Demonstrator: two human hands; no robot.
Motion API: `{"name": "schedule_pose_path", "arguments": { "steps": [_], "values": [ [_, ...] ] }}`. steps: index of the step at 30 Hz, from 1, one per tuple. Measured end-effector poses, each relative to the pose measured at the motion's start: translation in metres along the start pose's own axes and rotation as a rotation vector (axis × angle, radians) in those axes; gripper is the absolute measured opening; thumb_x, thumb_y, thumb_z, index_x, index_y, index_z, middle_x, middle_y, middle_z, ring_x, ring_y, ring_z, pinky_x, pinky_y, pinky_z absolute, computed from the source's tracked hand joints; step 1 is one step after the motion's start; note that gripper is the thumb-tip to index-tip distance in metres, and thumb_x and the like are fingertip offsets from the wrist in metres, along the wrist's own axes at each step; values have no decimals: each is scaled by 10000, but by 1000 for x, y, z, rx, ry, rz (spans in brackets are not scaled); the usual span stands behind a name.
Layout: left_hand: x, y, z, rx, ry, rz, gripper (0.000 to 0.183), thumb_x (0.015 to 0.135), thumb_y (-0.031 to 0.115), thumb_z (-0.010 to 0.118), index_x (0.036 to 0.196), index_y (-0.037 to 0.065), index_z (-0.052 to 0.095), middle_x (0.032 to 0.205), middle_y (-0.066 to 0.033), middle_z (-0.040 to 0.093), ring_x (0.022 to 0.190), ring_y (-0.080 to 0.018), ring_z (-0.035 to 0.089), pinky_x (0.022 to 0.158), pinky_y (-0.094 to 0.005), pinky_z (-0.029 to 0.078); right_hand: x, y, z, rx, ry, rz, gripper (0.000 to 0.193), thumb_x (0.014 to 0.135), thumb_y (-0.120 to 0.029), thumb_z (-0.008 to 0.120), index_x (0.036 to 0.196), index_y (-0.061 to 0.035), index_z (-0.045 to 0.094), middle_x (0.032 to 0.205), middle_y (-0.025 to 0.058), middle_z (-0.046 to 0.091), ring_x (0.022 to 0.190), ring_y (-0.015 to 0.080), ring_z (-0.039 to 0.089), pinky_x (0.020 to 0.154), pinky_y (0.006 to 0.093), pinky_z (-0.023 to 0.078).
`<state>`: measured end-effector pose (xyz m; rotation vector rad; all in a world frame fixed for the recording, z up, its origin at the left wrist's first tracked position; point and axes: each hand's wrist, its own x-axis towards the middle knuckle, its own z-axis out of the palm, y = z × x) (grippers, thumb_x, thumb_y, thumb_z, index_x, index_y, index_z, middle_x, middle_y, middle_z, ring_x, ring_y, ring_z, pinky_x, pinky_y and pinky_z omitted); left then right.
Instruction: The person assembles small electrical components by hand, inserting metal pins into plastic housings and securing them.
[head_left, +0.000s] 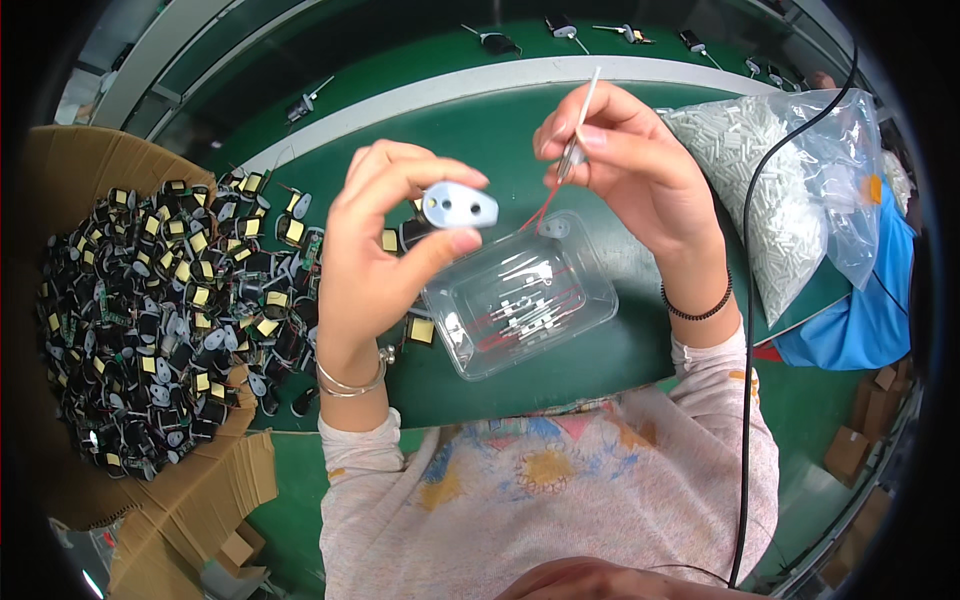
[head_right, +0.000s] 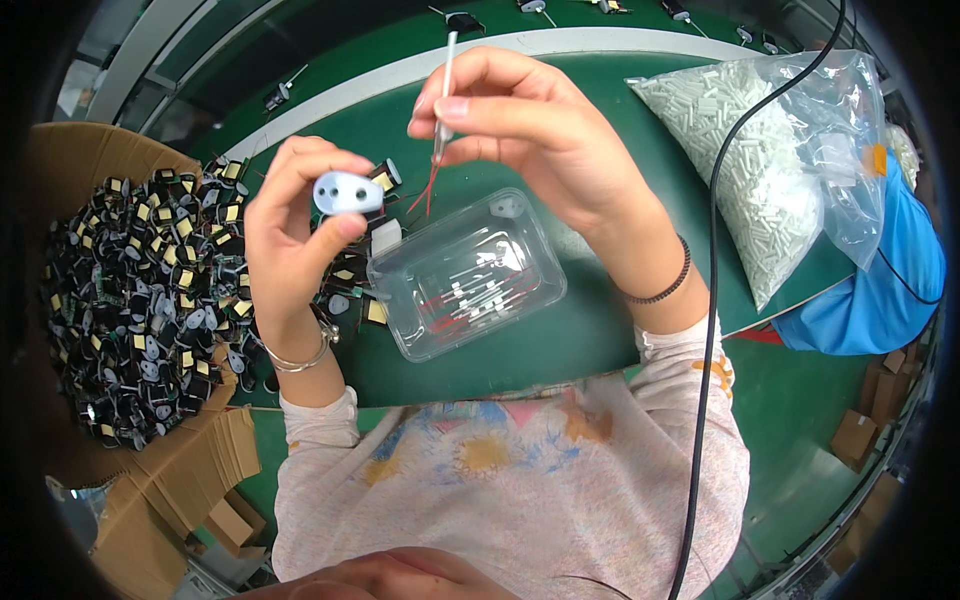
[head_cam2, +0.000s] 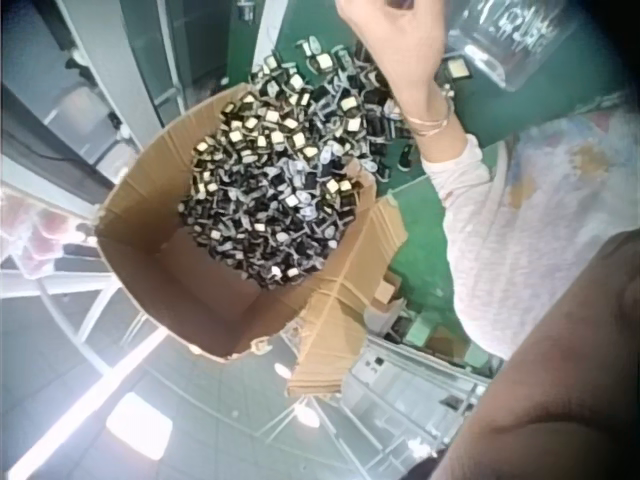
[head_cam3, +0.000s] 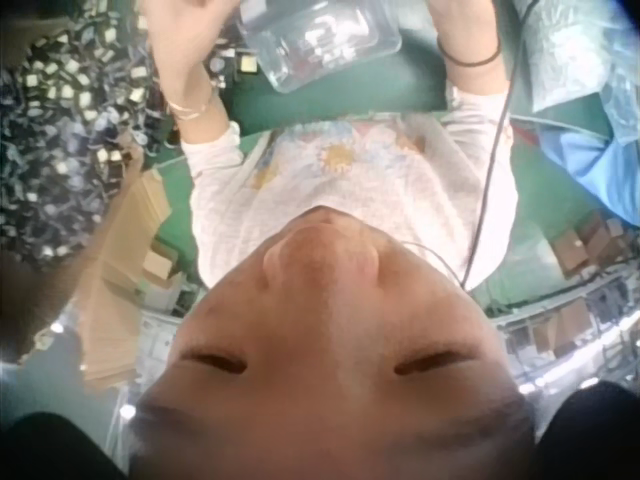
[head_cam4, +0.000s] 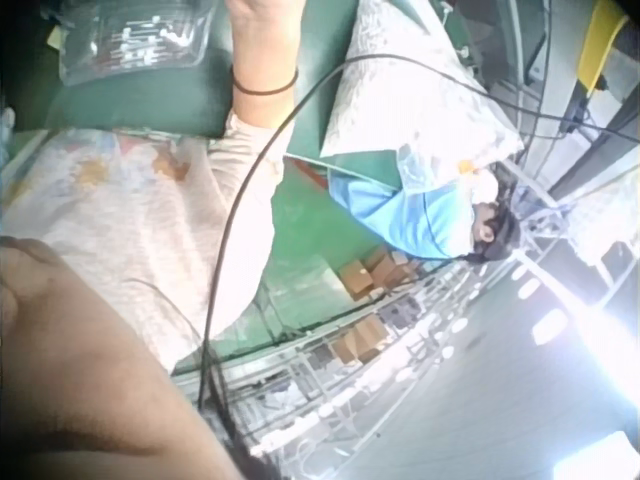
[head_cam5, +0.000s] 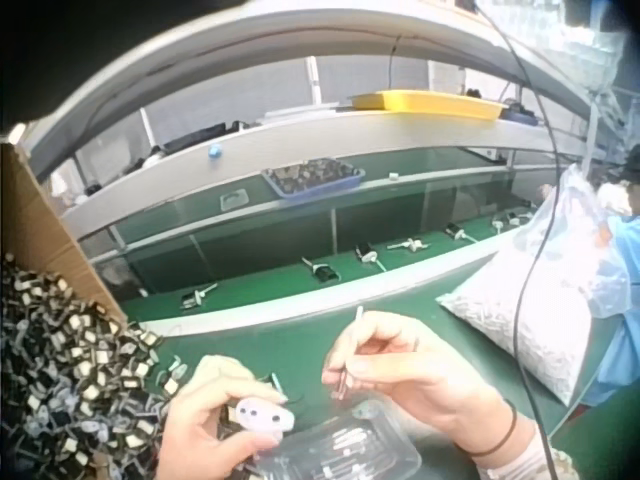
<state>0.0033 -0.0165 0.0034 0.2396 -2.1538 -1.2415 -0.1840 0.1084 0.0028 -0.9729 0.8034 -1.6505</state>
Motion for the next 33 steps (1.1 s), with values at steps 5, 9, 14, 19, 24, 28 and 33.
{"name": "schedule_pose_path", "arguments": {
  "steps": [5,9,14,19,24,28,33],
  "values": [
    [0,6,3,-140,-147,9,326,615,216,755,907,91,682,1136,-111,581,1146,-278,453,977,-399,328,-4,3,13,-84,90,-159,139,879,-99,555,973,-1,585,934,98,648,918,170,631,819,280,474],
    [-2,10,17,-186,-250,-24,340,592,205,780,905,108,688,1100,-79,586,1124,-280,459,972,-398,336,-6,6,23,-160,36,-218,117,902,-90,504,995,-21,515,945,141,647,1019,230,582,914,361,426],
    [-1,11,17,-111,-142,37,337,566,172,792,883,113,695,995,-54,593,1043,-268,507,913,-380,390,-2,11,24,-335,32,-308,109,853,-17,578,955,22,573,925,91,627,903,163,617,835,295,483],
    [-1,8,14,-20,-170,109,360,610,293,792,864,58,694,970,-62,608,1069,-266,498,906,-386,392,-6,5,23,-456,47,-286,81,807,-1,614,886,19,608,885,77,636,861,150,614,822,289,482],
    [-2,12,13,17,-157,137,362,596,293,799,855,62,695,935,-46,618,1069,-270,498,907,-391,391,-10,0,24,-510,45,-307,97,796,-9,629,888,18,625,885,81,644,841,155,619,812,288,486],
    [-1,13,12,54,-150,165,368,590,297,802,851,59,695,929,-45,618,1056,-276,507,901,-392,395,-9,-4,24,-596,40,-359,116,741,40,645,848,10,611,818,116,625,790,195,589,704,297,463],
    [-2,11,13,-116,-200,108,384,597,300,800,840,25,686,922,-66,614,1034,-274,523,893,-393,400,-8,-8,21,-660,2,-395,94,740,-1,665,831,16,657,835,101,664,773,179,639,717,274,498]
  ]
}}
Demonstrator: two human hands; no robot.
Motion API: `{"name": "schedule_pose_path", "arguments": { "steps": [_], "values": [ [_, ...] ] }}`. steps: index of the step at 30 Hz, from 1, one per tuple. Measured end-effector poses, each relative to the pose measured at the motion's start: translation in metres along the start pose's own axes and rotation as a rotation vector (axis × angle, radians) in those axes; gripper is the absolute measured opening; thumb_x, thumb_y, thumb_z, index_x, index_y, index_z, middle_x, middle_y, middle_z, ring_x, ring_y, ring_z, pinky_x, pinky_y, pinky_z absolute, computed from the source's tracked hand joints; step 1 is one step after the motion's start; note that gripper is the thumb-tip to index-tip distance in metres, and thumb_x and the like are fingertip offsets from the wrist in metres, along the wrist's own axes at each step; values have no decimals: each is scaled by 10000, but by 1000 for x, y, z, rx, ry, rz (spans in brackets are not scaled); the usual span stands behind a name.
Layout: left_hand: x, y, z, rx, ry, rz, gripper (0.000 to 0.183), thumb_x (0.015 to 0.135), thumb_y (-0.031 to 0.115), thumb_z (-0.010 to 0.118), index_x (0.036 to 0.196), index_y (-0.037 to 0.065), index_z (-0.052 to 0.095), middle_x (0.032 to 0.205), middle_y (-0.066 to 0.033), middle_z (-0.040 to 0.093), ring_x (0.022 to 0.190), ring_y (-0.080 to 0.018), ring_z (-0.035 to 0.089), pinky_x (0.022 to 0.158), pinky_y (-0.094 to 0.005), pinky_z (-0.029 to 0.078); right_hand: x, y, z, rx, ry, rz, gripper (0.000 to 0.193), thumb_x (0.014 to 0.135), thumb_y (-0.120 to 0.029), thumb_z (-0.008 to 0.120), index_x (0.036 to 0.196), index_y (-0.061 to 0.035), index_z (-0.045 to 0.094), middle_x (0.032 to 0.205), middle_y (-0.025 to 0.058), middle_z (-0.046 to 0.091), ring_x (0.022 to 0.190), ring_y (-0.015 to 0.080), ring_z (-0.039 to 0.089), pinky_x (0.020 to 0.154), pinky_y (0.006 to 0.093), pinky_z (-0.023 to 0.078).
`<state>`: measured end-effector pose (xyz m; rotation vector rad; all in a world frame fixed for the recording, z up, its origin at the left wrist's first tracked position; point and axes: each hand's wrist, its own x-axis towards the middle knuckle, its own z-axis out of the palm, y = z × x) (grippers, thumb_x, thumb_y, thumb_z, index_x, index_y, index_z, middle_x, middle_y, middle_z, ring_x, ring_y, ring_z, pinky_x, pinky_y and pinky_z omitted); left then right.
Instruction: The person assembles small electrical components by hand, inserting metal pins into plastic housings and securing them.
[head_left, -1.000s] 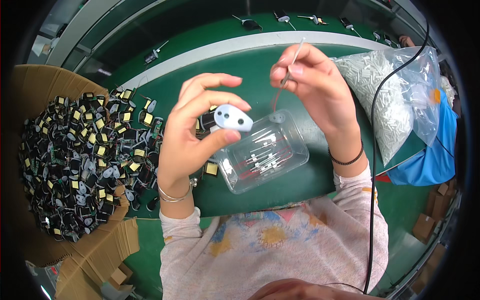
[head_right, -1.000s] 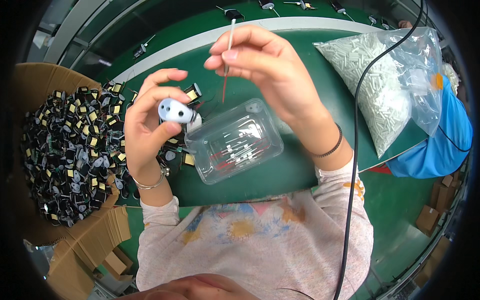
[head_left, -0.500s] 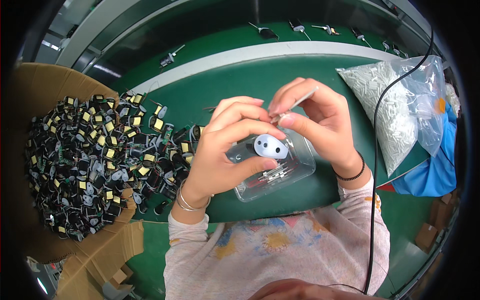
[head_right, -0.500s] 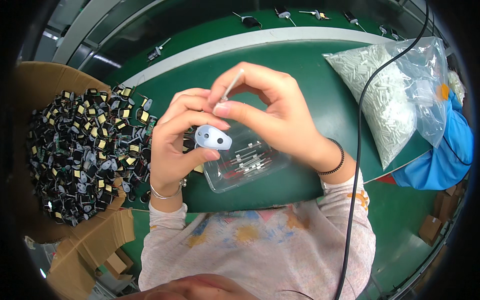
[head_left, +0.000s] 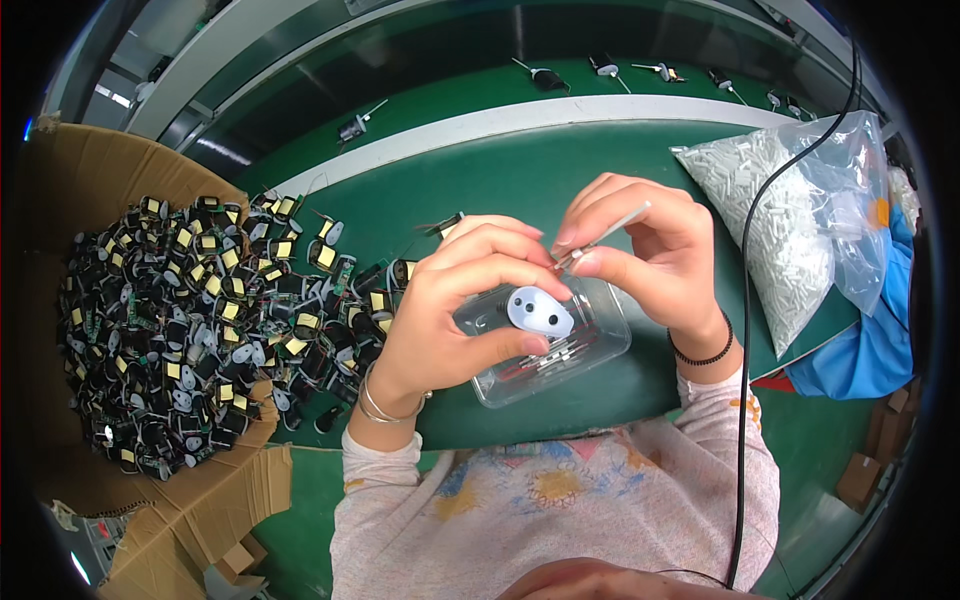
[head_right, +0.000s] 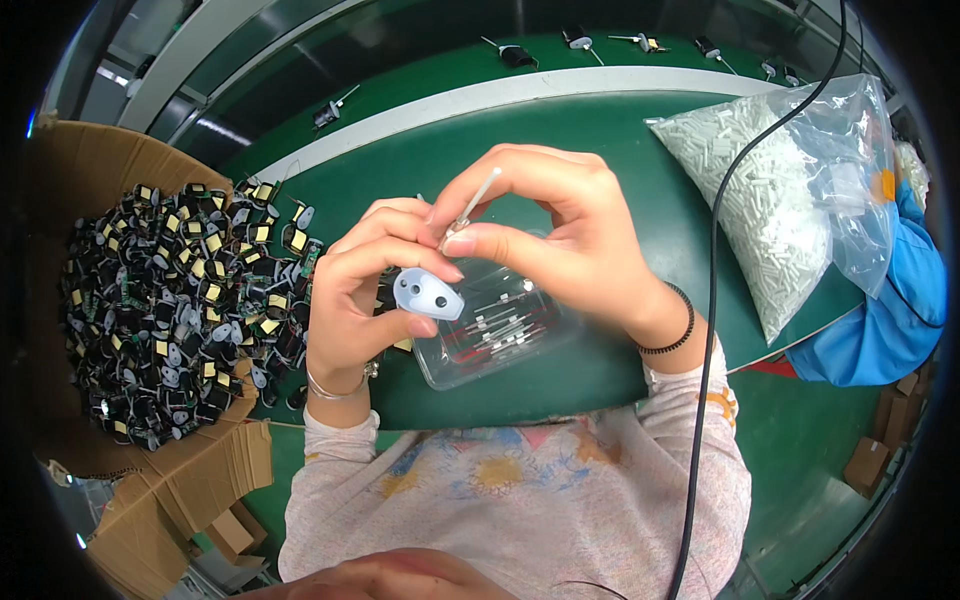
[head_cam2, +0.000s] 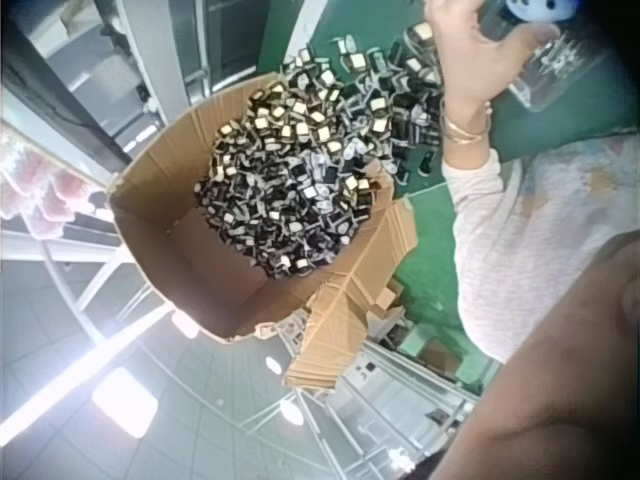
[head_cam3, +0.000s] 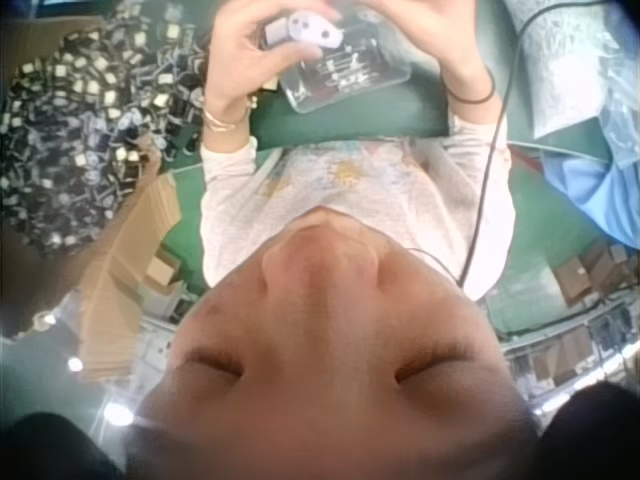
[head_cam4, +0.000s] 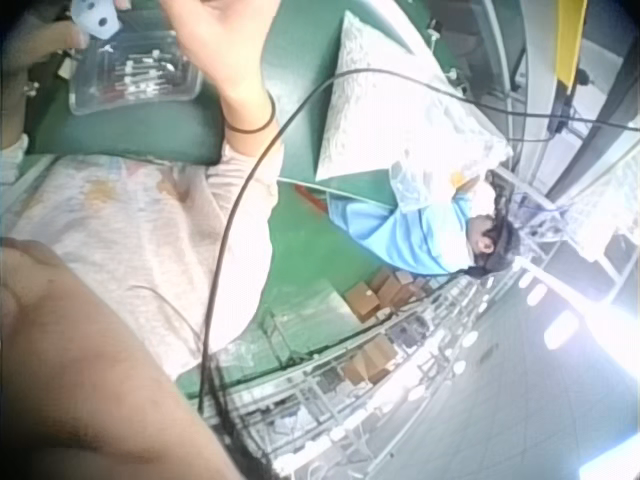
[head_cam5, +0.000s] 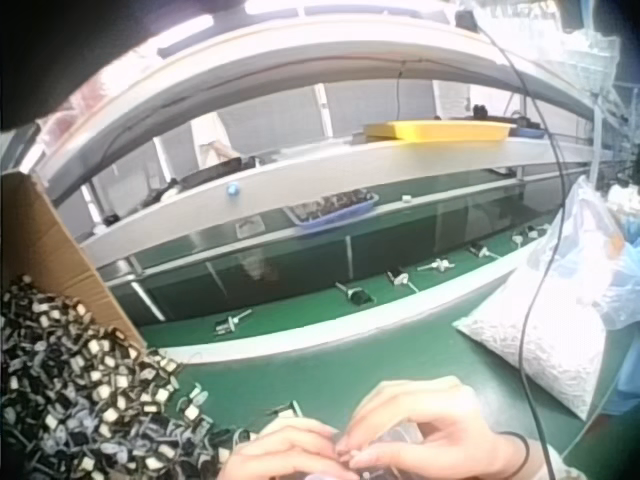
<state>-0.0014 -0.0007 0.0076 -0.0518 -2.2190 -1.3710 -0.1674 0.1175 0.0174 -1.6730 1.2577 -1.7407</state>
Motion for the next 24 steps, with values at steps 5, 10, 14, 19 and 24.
{"name": "schedule_pose_path", "arguments": {
  "steps": [5,10,14,19,24],
  "values": [
    [0,-1,-1,-229,-74,-48,367,623,272,795,828,-8,675,898,-97,603,996,-271,548,880,-382,417,-7,-3,-9,92,220,-194,172,704,88,677,861,48,619,837,151,655,786,213,645,698,295,514],
    [-4,-2,16,-84,243,-86,313,685,51,744,975,14,632,992,-128,669,922,-214,652,796,-300,506,-17,-10,-2,-10,324,-311,246,680,129,685,907,80,603,854,196,646,800,253,657,691,315,538],
    [-6,-4,20,110,346,68,357,695,32,742,1017,-16,595,979,-131,680,918,-230,664,789,-291,507,-19,-26,4,-316,204,-368,284,611,80,752,869,43,637,814,149,675,769,239,669,661,300,538],
    [-4,-8,19,304,326,270,381,727,72,742,1017,55,496,967,-102,691,954,-227,655,867,-357,417,-20,-28,1,-364,130,-315,273,639,72,725,881,37,601,784,153,660,726,251,660,625,312,536],
    [-6,-8,19,412,332,306,381,721,92,753,1009,66,504,954,-94,695,961,-219,651,856,-367,417,-19,-24,2,-332,152,-267,266,661,101,684,894,40,569,762,158,639,724,272,659,615,325,535]
  ]
}}
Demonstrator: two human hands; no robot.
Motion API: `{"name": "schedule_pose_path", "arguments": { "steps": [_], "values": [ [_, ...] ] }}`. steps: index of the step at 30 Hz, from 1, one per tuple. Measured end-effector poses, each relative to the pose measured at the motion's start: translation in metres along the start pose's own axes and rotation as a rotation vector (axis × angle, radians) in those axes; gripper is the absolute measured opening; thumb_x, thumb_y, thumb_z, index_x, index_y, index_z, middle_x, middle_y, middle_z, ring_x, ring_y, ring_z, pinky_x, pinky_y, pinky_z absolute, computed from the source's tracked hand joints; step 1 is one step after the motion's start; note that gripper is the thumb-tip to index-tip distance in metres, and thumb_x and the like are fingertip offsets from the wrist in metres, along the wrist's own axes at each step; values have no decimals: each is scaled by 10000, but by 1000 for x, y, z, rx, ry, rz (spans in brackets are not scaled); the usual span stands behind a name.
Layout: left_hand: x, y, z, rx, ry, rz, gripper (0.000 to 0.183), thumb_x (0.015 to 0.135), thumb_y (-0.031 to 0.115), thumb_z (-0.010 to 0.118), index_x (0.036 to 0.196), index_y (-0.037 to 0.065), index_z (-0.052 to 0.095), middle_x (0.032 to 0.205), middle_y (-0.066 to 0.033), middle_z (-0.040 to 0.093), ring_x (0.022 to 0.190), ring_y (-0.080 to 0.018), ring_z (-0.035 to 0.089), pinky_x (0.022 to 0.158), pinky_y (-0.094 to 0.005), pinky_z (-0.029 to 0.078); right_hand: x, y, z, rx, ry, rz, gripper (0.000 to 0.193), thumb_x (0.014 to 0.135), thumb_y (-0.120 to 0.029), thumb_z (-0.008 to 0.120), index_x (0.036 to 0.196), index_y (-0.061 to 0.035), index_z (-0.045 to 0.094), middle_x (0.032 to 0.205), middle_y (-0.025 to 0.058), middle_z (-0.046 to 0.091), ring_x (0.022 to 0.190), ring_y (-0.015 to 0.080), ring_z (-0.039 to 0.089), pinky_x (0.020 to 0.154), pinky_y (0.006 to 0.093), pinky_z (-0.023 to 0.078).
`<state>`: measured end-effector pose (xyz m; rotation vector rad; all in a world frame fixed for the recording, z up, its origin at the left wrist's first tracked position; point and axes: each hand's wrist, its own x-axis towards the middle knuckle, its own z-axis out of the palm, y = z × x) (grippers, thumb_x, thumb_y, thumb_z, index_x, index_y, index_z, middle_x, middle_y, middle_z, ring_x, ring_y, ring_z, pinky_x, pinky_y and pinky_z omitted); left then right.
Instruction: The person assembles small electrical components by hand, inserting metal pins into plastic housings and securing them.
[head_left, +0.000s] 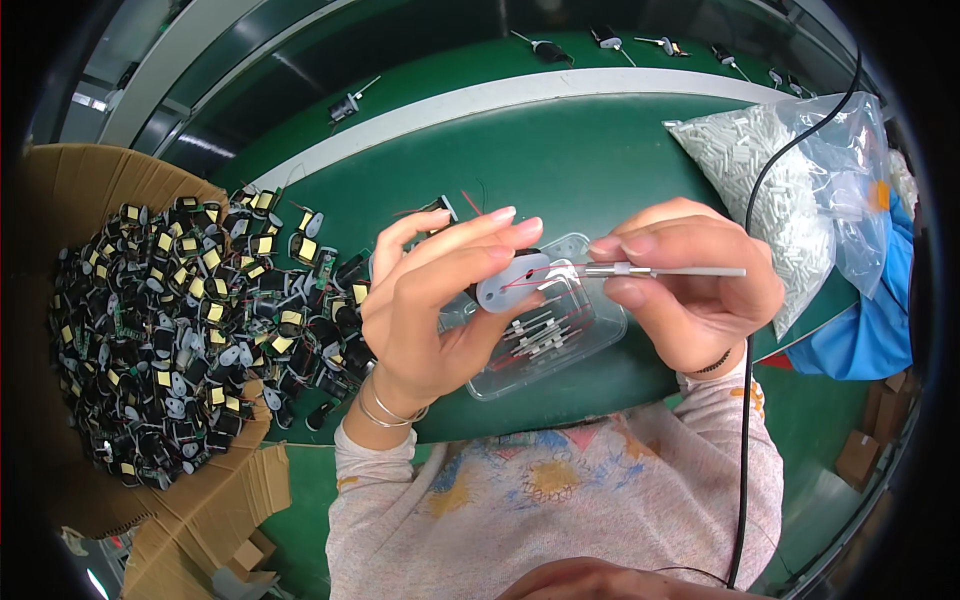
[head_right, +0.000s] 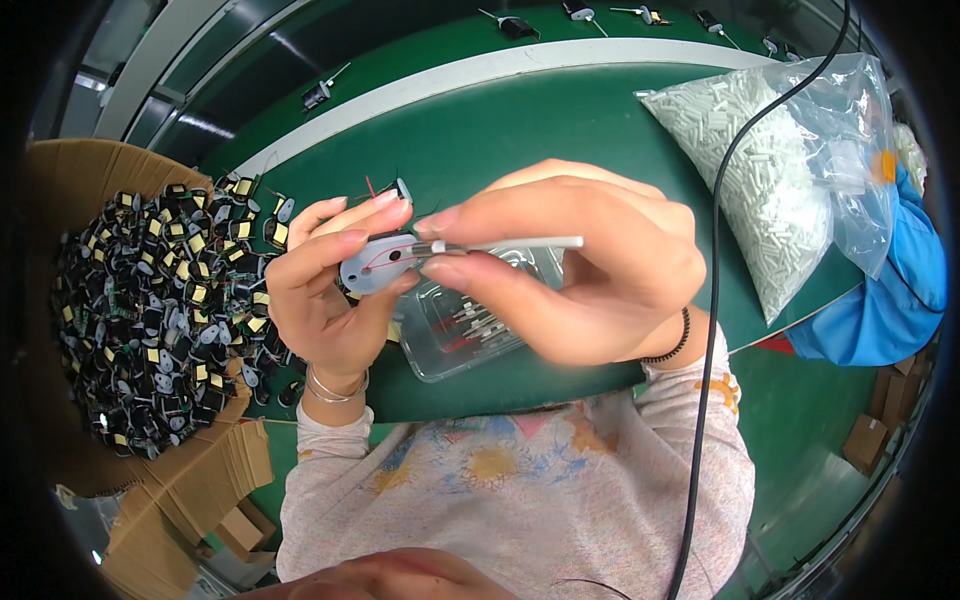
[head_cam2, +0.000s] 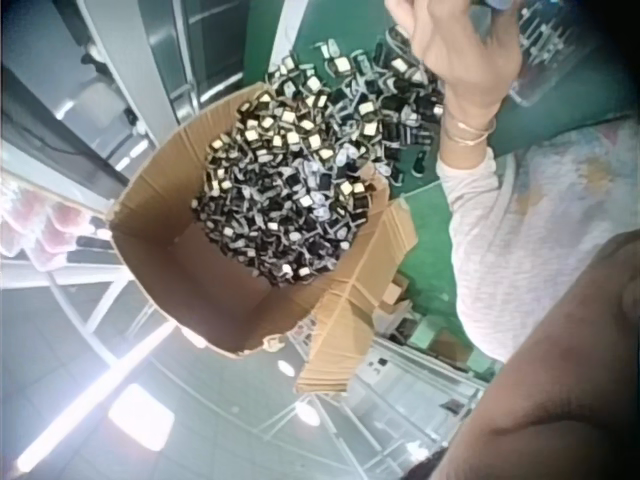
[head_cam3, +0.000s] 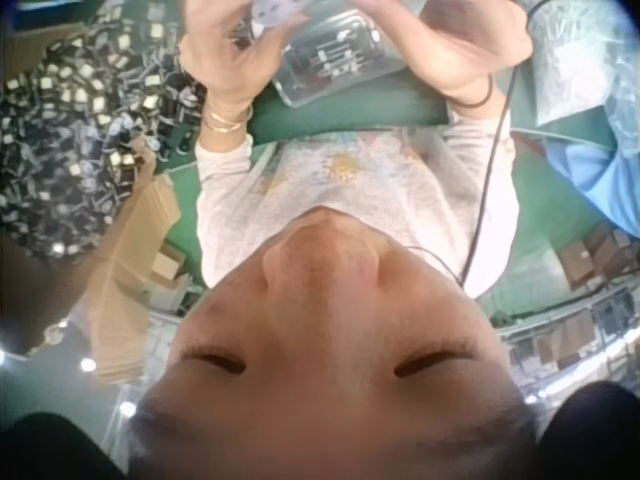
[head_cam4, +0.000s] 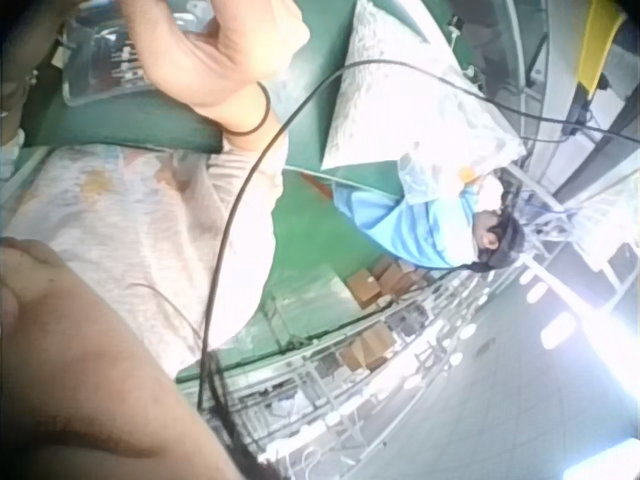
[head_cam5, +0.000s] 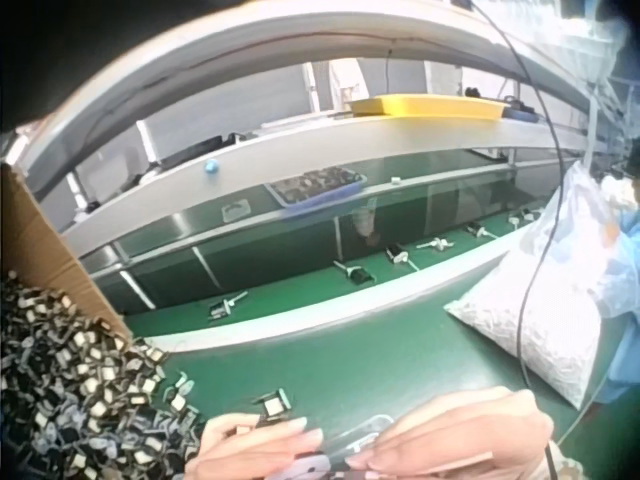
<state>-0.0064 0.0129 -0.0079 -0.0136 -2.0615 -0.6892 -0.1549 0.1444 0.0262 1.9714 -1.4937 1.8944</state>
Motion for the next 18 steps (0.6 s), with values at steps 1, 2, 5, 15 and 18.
{"name": "schedule_pose_path", "arguments": {
  "steps": [1,2,5,15,18],
  "values": [
    [0,1,0,16,1,-3,381,720,98,757,1005,69,505,951,-93,695,962,-218,651,853,-370,416,0,-1,0,1,14,9,264,659,103,683,890,40,571,760,156,639,724,272,660,616,322,535],
    [1,1,0,12,-2,-3,381,720,98,757,1005,69,505,951,-93,695,962,-218,651,853,-370,416,0,-2,-2,-9,0,1,258,655,107,684,879,47,572,757,157,639,721,271,661,612,321,537],
    [1,1,0,35,12,0,388,707,96,766,992,70,505,949,-95,695,962,-224,651,856,-365,414,3,-5,-3,-41,-25,-27,261,636,116,694,860,58,574,752,159,639,710,268,662,600,324,543],
    [2,4,-2,165,17,33,440,695,107,784,1016,80,484,953,-104,693,941,-236,658,868,-357,389,-6,-12,3,-183,1,-134,336,517,94,775,810,52,616,757,132,646,687,259,664,574,291,547],
    [1,3,-3,227,25,52,436,706,115,779,1022,90,480,953,-102,693,930,-234,661,871,-360,378,-10,-7,2,-202,-31,-179,324,516,77,783,795,42,623,775,130,654,689,249,664,575,286,547]
  ]
}}
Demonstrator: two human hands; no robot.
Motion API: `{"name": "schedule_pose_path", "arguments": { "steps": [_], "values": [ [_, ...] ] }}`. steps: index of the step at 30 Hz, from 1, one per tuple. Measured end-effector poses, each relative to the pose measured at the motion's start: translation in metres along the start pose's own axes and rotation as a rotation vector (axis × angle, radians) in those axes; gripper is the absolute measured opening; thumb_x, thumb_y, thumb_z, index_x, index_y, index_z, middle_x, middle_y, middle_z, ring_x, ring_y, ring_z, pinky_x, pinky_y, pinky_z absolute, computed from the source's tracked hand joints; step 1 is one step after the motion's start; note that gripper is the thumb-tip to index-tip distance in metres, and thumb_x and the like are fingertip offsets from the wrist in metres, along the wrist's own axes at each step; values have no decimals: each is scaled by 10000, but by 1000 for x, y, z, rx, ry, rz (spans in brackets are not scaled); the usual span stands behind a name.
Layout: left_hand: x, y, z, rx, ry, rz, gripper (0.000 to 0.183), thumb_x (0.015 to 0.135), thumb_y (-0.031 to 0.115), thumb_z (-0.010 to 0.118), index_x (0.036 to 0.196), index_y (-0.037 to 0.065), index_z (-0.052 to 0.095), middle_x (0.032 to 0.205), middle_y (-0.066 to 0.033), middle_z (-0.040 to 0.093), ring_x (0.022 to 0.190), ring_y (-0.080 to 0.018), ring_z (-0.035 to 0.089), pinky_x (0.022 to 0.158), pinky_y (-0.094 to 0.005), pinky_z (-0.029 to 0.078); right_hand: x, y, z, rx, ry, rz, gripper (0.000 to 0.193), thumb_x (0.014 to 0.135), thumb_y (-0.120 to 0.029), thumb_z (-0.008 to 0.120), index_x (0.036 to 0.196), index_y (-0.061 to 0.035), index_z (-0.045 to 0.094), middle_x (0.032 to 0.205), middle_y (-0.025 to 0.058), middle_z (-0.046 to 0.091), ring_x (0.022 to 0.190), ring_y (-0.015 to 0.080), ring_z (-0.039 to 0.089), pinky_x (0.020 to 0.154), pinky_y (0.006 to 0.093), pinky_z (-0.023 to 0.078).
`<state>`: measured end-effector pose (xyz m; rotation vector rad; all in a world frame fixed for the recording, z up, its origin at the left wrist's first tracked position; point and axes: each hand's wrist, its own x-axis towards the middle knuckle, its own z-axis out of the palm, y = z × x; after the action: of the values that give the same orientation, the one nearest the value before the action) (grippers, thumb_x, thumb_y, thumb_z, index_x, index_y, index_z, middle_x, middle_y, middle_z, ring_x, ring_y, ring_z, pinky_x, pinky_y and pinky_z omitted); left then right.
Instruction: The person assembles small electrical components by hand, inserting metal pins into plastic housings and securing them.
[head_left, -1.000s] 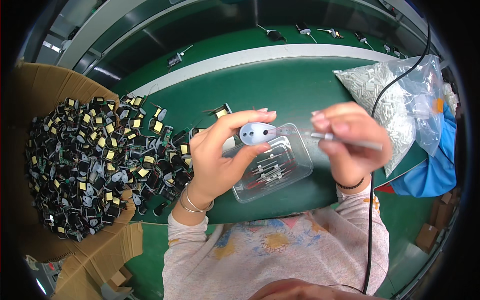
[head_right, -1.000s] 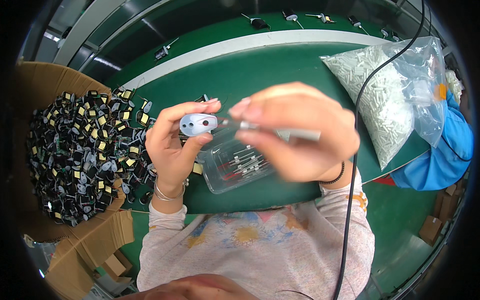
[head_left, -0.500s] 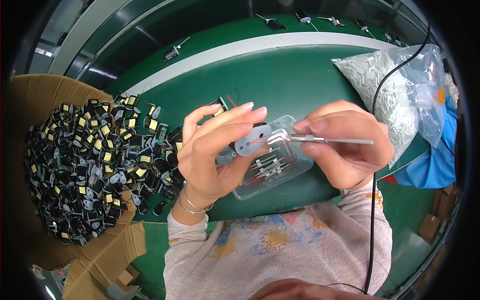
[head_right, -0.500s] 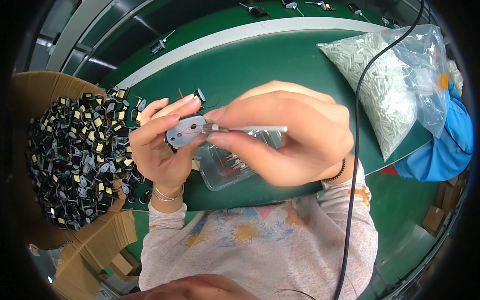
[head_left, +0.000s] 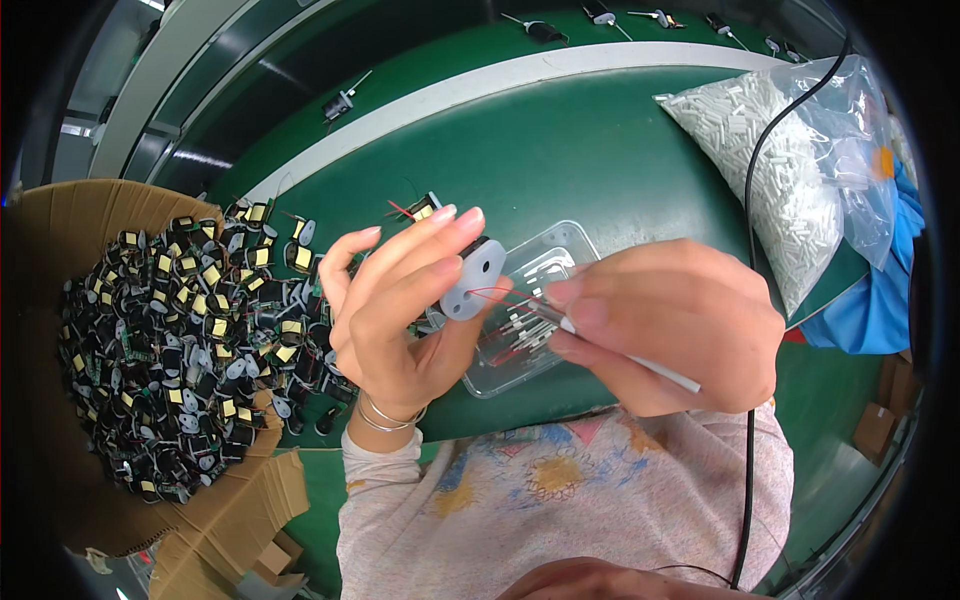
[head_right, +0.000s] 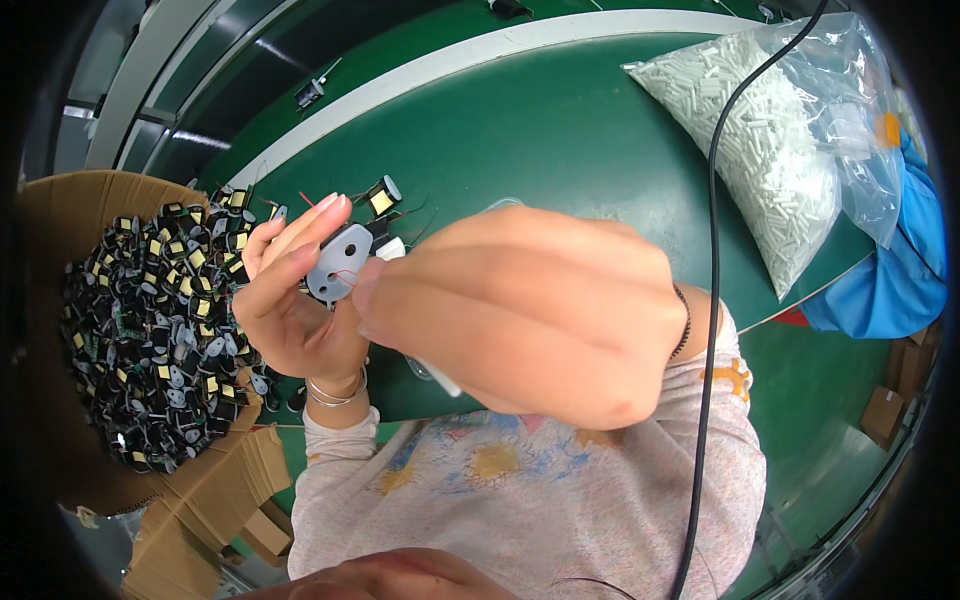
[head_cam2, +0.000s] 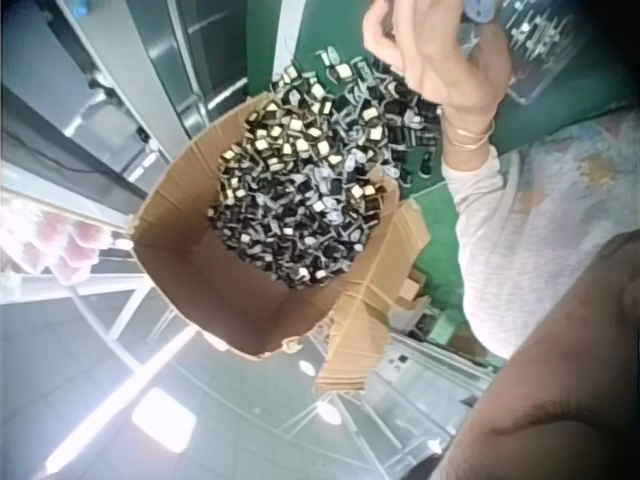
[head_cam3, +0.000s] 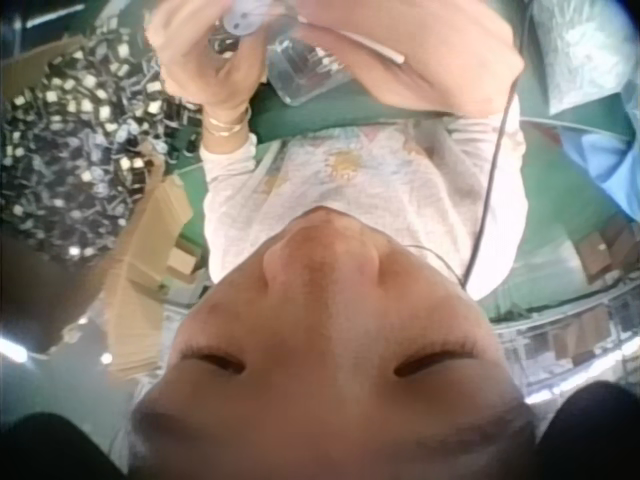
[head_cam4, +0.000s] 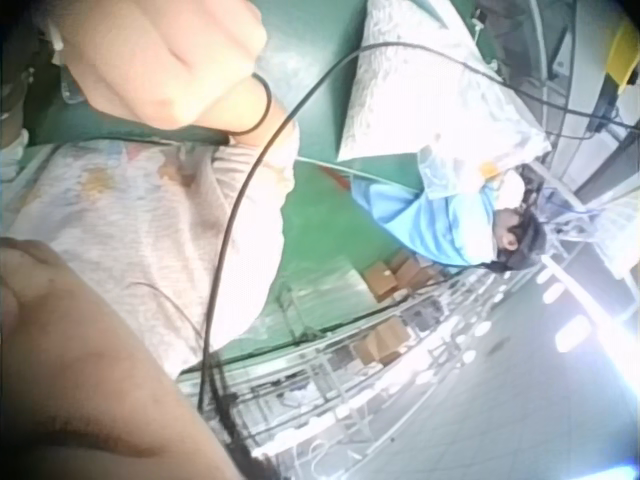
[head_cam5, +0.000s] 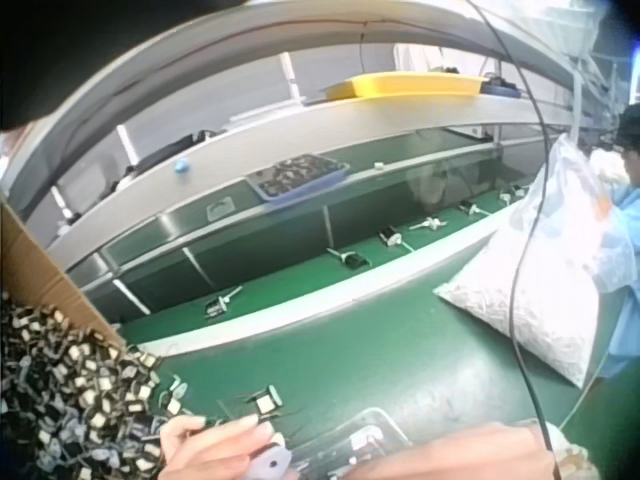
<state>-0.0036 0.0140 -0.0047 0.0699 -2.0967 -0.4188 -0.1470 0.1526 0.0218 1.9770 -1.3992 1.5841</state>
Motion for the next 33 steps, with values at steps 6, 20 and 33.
{"name": "schedule_pose_path", "arguments": {
  "steps": [6,20,33],
  "values": [
    [1,4,-1,28,-27,-15,481,699,127,788,1053,104,462,958,-93,693,921,-216,662,866,-355,366,-2,3,0,-35,-17,-45,343,537,39,800,832,27,624,826,134,670,704,233,663,569,277,544],
    [-3,5,-5,21,-33,-28,590,649,130,824,1102,108,448,1006,-100,683,862,-190,663,839,-331,357,-1,-11,14,-147,117,-133,265,659,-63,760,861,27,615,828,149,669,706,248,660,618,292,562],
    [-6,8,-5,164,-24,26,648,661,142,820,1169,107,420,1018,-93,678,846,-179,663,815,-304,344,-5,-12,21,-278,180,-241,195,676,-63,706,832,11,614,795,137,670,677,222,652,606,265,552]
  ]
}}
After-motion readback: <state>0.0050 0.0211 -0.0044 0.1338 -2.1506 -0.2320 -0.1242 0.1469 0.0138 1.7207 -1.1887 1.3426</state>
